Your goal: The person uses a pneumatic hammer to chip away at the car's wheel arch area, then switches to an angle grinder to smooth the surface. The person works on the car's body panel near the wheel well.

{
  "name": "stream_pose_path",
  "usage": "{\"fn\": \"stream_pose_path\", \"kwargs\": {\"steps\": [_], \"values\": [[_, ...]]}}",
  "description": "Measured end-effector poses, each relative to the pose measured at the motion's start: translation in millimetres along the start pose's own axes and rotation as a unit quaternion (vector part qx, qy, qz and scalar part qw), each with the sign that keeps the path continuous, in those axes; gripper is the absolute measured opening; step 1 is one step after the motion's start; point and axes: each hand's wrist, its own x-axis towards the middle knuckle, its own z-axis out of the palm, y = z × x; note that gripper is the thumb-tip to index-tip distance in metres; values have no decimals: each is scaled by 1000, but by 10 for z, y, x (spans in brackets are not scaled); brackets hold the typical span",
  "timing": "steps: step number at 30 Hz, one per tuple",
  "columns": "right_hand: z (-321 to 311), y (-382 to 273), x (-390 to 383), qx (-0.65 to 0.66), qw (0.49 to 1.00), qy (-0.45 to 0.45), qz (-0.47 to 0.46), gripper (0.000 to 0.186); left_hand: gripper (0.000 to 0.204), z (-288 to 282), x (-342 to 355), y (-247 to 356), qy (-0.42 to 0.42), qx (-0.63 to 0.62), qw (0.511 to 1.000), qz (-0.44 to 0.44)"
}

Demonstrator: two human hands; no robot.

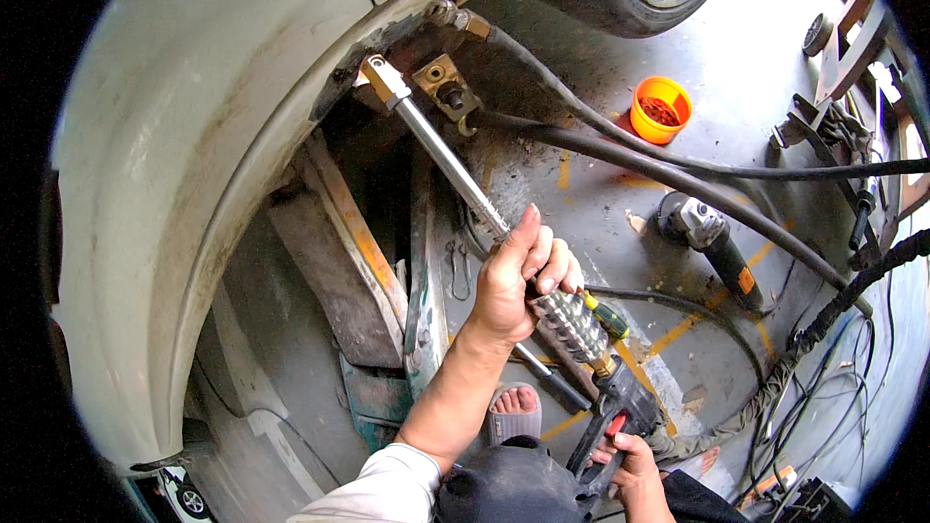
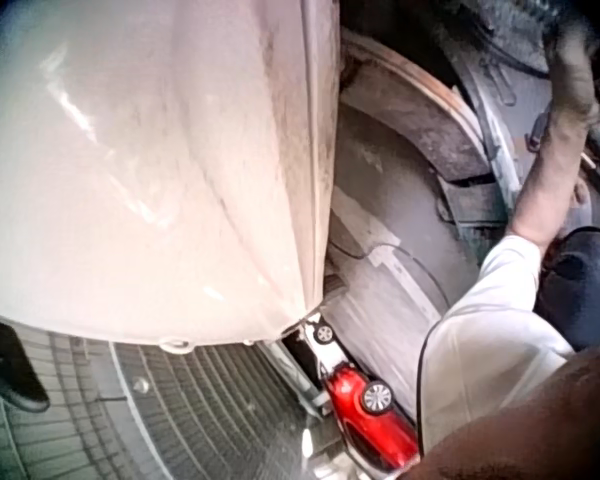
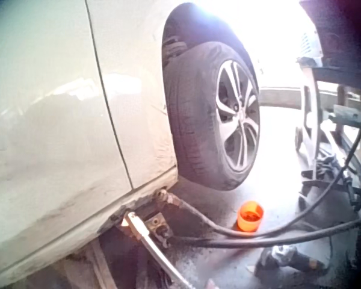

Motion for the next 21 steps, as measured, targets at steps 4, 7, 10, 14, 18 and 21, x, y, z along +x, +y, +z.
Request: {"fn": "stream_pose_path", "kwargs": {"steps": [4,7,10,14,18,21], "values": [[-73,0,-16,37,999,0,20,20,49,35,2,0,9,1,1000,3],[-35,-10,-44,28,999,4,15,20,49,21,2,-22,10,5,1000,6],[-13,-21,-78,5,1000,5,7,20,48,56,-8,-18,18,5,1000,4],[-4,-2,-110,23,999,22,12,21,48,44,-20,-10,14,-5,1000,5],[53,-54,-180,21,1000,21,3,22,49,91,-12,-14,5,-8,1000,8],[82,-99,-261,25,999,26,-11,23,48,151,1,-22,4,-26,1000,4]]}}
